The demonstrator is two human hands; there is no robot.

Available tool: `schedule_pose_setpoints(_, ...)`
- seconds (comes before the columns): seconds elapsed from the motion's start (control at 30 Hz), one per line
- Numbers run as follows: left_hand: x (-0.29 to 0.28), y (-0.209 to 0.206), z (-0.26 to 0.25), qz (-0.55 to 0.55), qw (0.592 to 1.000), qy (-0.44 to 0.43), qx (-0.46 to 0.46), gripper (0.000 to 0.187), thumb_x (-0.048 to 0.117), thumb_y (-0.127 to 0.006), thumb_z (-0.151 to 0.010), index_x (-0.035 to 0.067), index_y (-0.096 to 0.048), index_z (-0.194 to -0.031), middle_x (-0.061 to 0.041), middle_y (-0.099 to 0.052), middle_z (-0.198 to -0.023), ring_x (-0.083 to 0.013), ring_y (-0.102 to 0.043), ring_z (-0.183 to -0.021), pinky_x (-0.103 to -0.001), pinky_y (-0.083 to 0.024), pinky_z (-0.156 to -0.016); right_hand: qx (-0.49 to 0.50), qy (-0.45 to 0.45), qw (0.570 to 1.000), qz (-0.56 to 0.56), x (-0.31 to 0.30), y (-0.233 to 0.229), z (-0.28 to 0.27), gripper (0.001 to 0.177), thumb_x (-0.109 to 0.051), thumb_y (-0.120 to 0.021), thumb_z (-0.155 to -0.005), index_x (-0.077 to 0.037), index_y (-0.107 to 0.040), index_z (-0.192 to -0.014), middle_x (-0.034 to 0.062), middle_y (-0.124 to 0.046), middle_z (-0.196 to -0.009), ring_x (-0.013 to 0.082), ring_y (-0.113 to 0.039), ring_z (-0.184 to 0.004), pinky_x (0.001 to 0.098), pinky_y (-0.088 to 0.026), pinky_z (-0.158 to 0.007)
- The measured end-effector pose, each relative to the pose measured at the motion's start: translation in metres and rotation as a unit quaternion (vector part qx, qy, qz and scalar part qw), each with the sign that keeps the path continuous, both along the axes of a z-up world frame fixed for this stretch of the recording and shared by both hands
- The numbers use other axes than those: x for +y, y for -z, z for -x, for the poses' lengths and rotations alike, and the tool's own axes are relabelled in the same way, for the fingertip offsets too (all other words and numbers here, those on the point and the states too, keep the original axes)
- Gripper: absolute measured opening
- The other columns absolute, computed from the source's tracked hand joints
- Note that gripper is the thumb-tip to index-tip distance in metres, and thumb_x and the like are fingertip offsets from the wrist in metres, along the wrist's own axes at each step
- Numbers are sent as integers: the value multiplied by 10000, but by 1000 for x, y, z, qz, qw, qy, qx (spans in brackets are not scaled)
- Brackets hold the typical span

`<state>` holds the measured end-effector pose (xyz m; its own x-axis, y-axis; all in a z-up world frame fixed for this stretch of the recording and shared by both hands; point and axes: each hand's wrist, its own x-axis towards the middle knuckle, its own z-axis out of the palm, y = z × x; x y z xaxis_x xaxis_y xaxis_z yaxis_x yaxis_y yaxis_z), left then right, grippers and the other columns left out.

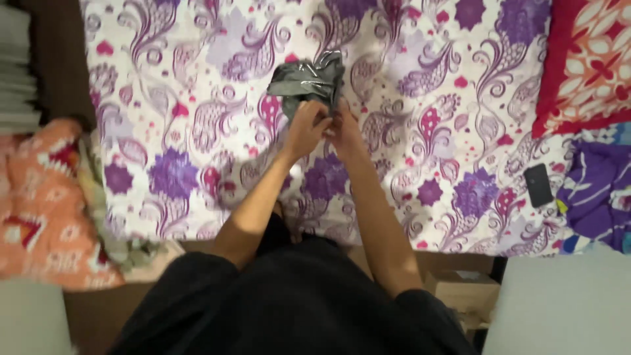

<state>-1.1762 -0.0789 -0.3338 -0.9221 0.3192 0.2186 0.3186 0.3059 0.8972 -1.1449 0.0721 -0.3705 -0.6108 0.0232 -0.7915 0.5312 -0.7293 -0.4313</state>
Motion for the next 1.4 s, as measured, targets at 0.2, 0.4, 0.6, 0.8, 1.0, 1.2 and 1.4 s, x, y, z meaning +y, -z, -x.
schedule_pose_setpoints(0.2,-6,-80,-89,-80,980,15,-180,205,104,-737,-945,39,-570,-1045,-15,-564,-955,-153,-546,-893,-318,-461,-799,176,-32,983,-50,16,-17,-62,237,-152,-773,-998,-62,-708,-1208,-23,-585,-903,72,-483,-724,214,-351,-590)
schedule_pose_setpoints(0.4,-13,-178,-160,-95,993,-40,-65,522,141,-864,-769,22,-552,-1171,-88,-553,-1062,-203,-561,-995,-324,-480,-891,351,-81,933,3,20,-199,-108,265,-99,-671,-992,26,-604,-1215,78,-694,-1087,151,-676,-964,288,-564,-890)
schedule_pose_setpoints(0.6,-4,-211,-212,-31,992,-117,-28,625,187,-809,-825,-15,-511,-1336,-167,-558,-1210,-327,-572,-1076,-390,-477,-902,464,-136,875,20,19,-341,-150,285,-195,-621,-1017,1,-608,-1224,109,-715,-1117,183,-715,-976,317,-594,-923)
schedule_pose_setpoints(0.8,-41,-242,-248,-59,987,-143,45,324,145,-688,-990,52,-609,-1290,-134,-625,-1274,-300,-625,-1249,-384,-500,-1110,493,-125,861,16,11,-413,-200,290,-266,-637,-1061,7,-636,-1159,94,-732,-1052,177,-714,-909,311,-597,-854)
schedule_pose_setpoints(1.0,-48,-366,-331,-80,965,-146,205,649,185,-819,-722,-24,-542,-1270,-220,-537,-1283,-390,-540,-1213,-431,-444,-1054,458,-94,884,0,-16,-421,-257,208,-195,-686,-1050,-5,-640,-1121,92,-719,-1033,185,-705,-917,331,-594,-895)
schedule_pose_setpoints(1.2,-78,-289,-344,-85,974,-137,162,459,-15,-528,-787,37,-685,-1216,-175,-719,-1176,-374,-691,-1155,-394,-544,-1039,397,-53,913,-77,-17,-386,-311,221,-184,-768,-1013,-62,-595,-953,38,-665,-860,137,-626,-744,292,-544,-736)
schedule_pose_setpoints(1.4,-104,-315,-391,-49,988,-24,145,270,97,-608,-953,2,-667,-1199,-225,-716,-1100,-421,-682,-1029,-456,-536,-895,334,-17,928,-161,-7,-394,-382,270,-229,-774,-956,-121,-538,-880,-31,-545,-661,85,-486,-529,254,-391,-458)
